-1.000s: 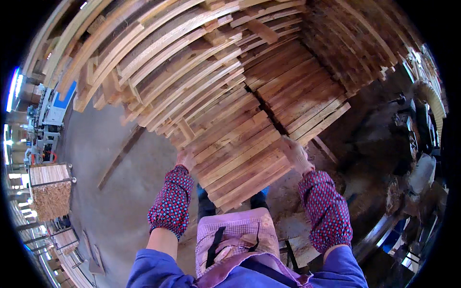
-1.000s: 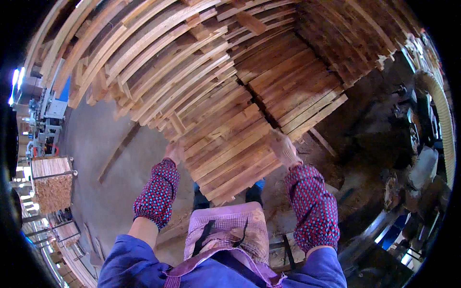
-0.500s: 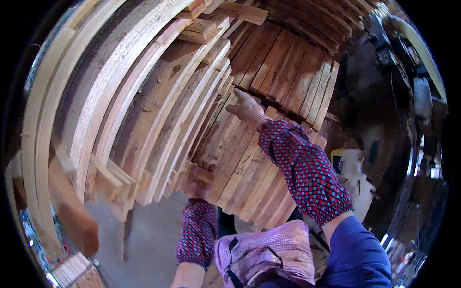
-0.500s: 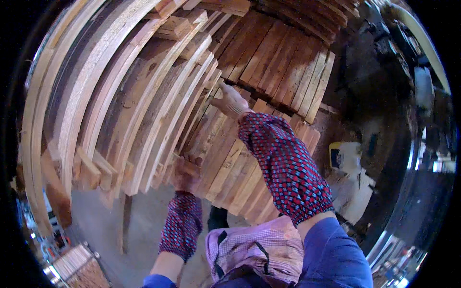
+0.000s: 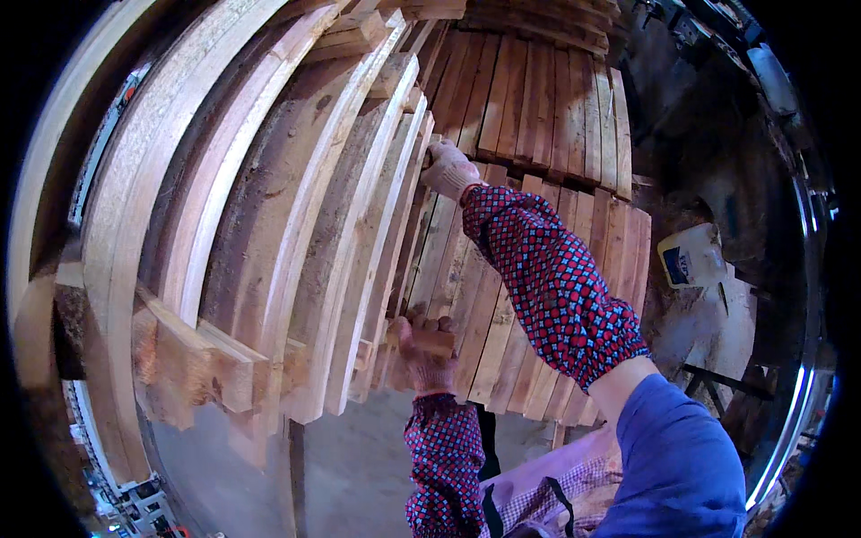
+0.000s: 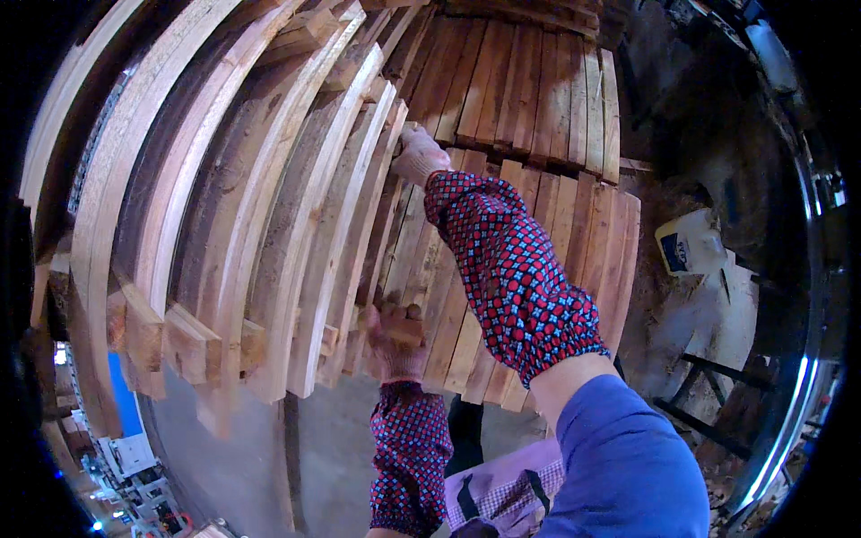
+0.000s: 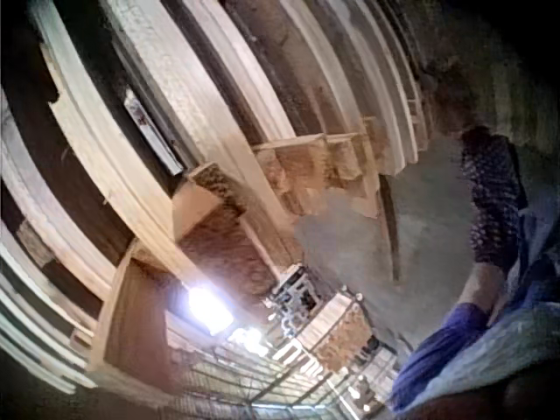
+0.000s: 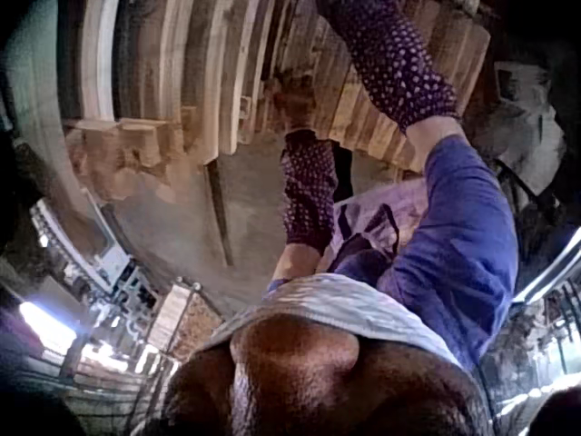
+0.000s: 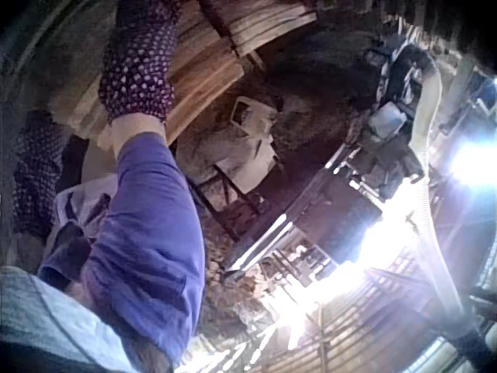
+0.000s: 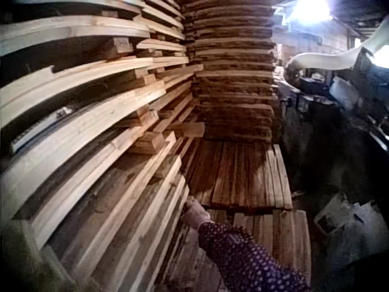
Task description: The person picks up wood slats one at a time from a stack, passes them through a woodworking machine, and then organizes the processed slats into a different stack.
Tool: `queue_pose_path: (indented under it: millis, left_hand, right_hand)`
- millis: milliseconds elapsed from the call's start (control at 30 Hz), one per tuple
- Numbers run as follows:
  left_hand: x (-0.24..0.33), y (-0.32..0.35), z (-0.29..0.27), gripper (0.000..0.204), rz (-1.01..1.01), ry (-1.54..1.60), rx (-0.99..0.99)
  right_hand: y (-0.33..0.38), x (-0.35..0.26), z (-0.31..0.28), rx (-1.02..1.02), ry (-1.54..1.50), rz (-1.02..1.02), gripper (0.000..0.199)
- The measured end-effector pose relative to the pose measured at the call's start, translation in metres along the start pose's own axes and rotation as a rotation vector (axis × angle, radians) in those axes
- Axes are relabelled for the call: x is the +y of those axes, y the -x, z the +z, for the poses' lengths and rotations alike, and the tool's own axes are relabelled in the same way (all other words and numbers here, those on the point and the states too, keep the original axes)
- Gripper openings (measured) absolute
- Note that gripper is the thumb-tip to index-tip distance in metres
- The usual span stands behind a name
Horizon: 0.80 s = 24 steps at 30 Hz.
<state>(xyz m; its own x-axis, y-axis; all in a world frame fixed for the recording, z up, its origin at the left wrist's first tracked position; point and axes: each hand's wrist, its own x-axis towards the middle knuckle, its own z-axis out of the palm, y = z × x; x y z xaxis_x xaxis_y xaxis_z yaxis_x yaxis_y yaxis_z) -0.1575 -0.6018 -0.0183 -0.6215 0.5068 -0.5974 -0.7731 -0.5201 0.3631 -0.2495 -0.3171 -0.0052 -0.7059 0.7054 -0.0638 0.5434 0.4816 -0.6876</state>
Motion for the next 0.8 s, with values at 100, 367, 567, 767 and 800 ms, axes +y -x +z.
queue_pose_path:
  millis: [100, 367, 567, 767, 800]
  left_hand:
    - [0.012, 0.004, -0.031, 0.027, -0.069, -0.026, -0.049]
    - [0.033, 0.033, -0.084, 0.030, -0.079, 0.028, -0.064]
    - [0.029, 0.044, -0.074, 0.041, 0.038, -0.022, 0.179]
    - [0.052, 0.059, -0.056, 0.067, 0.040, 0.033, 0.203]
    - [0.058, 0.062, -0.058, 0.069, 0.065, -0.031, 0.235]
  right_hand:
    - [-0.001, 0.005, 0.011, -0.056, -0.044, 0.062, 0.044]
    - [0.021, -0.010, 0.008, -0.052, -0.035, 0.143, 0.044]
    - [0.007, 0.003, 0.007, -0.193, 0.137, 0.008, 0.044]
    - [0.003, 0.005, 0.007, -0.247, 0.046, -0.053, 0.052]
    - [0.010, -0.002, 0.003, -0.264, 0.027, -0.045, 0.050]
